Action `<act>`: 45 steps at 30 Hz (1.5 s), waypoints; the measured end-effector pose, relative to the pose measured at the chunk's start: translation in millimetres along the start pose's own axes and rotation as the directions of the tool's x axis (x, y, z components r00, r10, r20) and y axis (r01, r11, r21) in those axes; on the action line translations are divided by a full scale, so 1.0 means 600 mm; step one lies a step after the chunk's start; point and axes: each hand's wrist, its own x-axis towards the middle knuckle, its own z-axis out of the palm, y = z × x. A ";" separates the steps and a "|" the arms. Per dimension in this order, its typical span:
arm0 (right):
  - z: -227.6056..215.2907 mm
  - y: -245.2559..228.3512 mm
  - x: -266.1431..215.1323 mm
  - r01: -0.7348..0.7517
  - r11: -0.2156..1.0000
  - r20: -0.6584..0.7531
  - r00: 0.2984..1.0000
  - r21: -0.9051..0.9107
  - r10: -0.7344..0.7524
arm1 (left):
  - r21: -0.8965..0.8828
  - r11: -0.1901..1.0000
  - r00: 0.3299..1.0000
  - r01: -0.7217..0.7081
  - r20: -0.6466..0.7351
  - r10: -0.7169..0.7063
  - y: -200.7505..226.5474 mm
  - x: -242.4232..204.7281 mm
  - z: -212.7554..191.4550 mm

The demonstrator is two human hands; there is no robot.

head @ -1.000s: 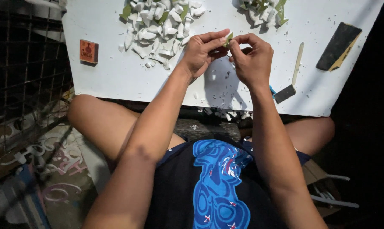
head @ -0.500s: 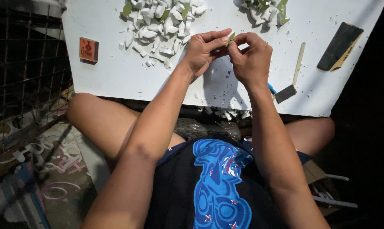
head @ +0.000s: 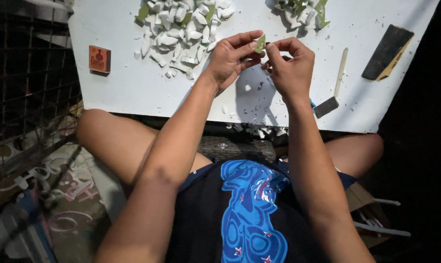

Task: Trimming and shaping small pieces of foam using a utility knife on a flat surface.

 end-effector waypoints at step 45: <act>0.021 0.003 0.021 -0.298 0.917 -0.019 0.949 0.266 0.315 | 0.850 0.331 0.769 -0.410 0.127 0.626 0.004 -0.012 0.019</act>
